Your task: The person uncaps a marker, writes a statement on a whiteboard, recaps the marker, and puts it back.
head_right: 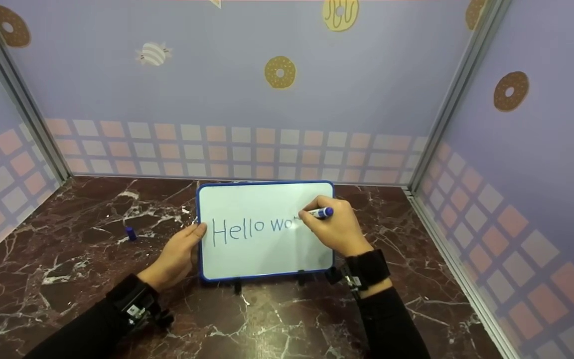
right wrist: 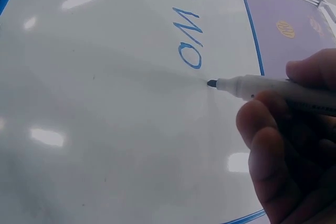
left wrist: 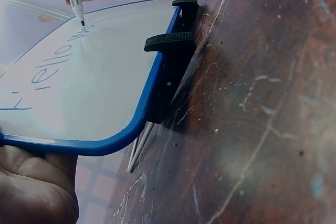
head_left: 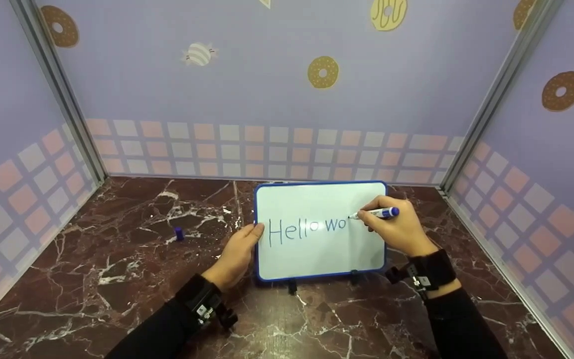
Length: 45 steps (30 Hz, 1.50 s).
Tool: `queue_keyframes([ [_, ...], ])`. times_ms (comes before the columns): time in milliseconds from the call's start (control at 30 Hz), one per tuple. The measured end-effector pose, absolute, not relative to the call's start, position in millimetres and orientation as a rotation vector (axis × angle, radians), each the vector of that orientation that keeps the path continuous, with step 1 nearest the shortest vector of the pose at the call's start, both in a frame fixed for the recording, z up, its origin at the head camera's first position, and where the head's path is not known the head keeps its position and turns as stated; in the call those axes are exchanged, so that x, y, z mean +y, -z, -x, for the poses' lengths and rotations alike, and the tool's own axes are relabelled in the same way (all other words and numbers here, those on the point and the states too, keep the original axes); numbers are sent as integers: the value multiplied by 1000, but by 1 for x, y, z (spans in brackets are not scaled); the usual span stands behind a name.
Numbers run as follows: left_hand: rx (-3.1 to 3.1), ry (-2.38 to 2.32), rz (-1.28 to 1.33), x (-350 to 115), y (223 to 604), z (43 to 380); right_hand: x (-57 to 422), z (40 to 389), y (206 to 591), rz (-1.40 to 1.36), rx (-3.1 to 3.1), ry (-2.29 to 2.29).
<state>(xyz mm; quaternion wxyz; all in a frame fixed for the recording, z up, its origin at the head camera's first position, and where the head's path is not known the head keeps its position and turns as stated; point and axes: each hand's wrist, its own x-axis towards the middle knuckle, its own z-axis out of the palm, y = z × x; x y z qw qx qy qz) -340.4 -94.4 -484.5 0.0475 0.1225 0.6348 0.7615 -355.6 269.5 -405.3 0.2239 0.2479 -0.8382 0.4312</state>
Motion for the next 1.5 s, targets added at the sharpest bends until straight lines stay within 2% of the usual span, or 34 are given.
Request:
queue_keyframes([
  [1500, 1985, -2310, -340, -94, 483, 339, 272, 353, 403, -714, -2524, -1152],
])
